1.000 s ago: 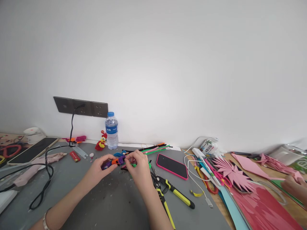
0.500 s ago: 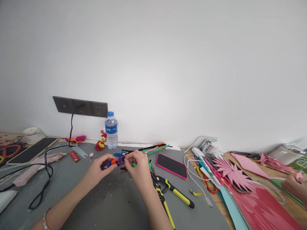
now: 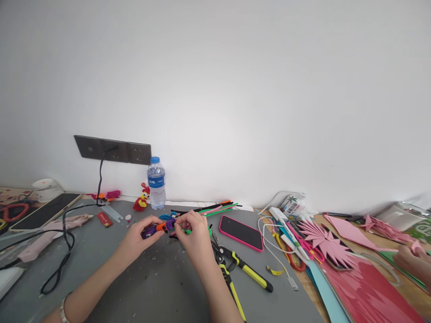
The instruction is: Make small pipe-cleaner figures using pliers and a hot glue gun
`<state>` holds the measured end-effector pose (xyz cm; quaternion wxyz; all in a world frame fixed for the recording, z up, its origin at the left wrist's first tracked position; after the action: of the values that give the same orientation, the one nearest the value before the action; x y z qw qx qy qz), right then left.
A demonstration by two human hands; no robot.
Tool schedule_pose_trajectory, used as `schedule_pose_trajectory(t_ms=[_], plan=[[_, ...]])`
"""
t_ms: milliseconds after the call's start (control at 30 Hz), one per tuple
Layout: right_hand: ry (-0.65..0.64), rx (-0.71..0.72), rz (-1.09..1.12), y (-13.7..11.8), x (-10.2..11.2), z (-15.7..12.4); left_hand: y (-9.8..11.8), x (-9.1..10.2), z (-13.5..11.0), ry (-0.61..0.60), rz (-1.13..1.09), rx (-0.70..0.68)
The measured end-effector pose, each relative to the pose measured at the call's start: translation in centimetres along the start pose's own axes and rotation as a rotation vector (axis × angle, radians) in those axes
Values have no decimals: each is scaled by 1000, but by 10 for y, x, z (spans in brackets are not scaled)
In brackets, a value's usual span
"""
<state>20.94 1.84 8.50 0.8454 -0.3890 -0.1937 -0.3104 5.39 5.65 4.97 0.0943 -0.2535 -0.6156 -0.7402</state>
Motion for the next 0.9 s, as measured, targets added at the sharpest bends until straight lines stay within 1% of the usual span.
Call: schedule_pose_trajectory(t_ms=[167, 467, 667, 900], plan=[[-11, -2, -1, 1, -1, 0, 2, 0, 0, -5, 5, -5], [-11, 9, -5, 0, -1, 0, -2, -1, 0, 5, 12, -13], [-12, 0, 0, 3, -3, 0, 2, 0, 0, 4, 13, -10], [-15, 4, -11, 3, -2, -1, 1, 2, 0, 34, 0, -27]])
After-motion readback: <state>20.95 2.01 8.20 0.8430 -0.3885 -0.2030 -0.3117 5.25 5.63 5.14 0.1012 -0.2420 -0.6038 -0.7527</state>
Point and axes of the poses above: each hand's wrist, its own z-axis towards the middle knuckle, its own x-axis out of the back of the hand, y = z × x, the point moved 10 cm from there along z, towards the middle knuckle, and after that the axes turned 10 degrees about x, right-handed, at the moved point
